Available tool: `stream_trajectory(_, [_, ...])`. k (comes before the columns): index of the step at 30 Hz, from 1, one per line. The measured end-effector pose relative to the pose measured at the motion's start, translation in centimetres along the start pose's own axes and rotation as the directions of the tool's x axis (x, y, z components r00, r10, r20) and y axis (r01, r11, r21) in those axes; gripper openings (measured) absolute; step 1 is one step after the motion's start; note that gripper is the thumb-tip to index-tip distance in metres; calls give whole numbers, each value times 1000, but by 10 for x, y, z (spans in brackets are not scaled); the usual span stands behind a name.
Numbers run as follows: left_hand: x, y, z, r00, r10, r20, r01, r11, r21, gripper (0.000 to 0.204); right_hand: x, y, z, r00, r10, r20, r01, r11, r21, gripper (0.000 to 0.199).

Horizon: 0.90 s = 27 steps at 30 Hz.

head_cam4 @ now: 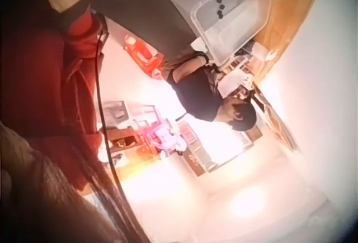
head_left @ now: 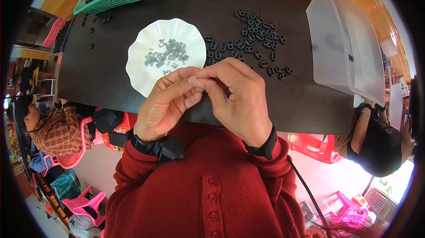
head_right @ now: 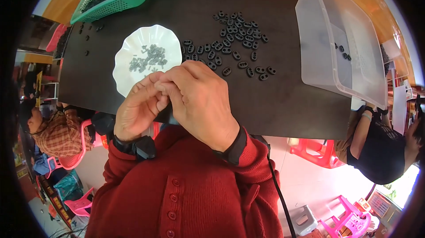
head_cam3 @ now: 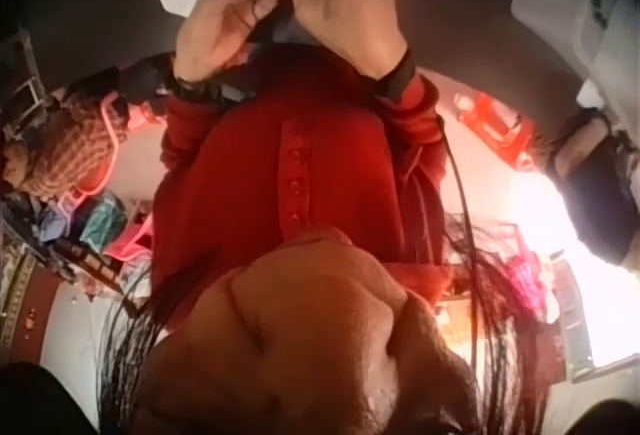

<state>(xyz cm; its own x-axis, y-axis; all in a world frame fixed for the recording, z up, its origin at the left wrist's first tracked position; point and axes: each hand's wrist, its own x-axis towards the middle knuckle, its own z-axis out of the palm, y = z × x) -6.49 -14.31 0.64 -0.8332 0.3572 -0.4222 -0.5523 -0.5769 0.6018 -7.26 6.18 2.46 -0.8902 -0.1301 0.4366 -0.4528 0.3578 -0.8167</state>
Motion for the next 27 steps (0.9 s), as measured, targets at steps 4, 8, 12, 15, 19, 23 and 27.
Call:
stream_trajectory(4, [-4,6,-9,1000,13,-5,-13,1000,-6,28,9,-6,-3,994,58,93,-51,996,-77,8])
stream_trajectory(8, [-16,11,-13,973,207,-100,-178,954,241,24,36,28,-42,982,179,53,-149,924,-351,15])
stream_trajectory(12, [-22,10,-27,946,298,-124,-243,910,337,24,75,106,-79,974,180,-137,-226,729,-646,22])
stream_trajectory(15, [-29,10,-36,946,310,-100,-262,907,331,25,112,126,-54,960,277,-33,-226,705,-673,24])
stream_trajectory(19, [-39,11,-41,933,345,-103,-290,890,353,23,133,139,-8,989,142,36,-87,767,-635,24])
stream_trajectory(23, [-45,18,-50,950,308,-47,-270,889,370,24,132,141,16,974,217,70,-102,690,-716,22])
stream_trajectory(27, [-52,19,-41,949,301,-94,-252,903,348,25,127,138,28,965,251,77,-99,619,-779,20])
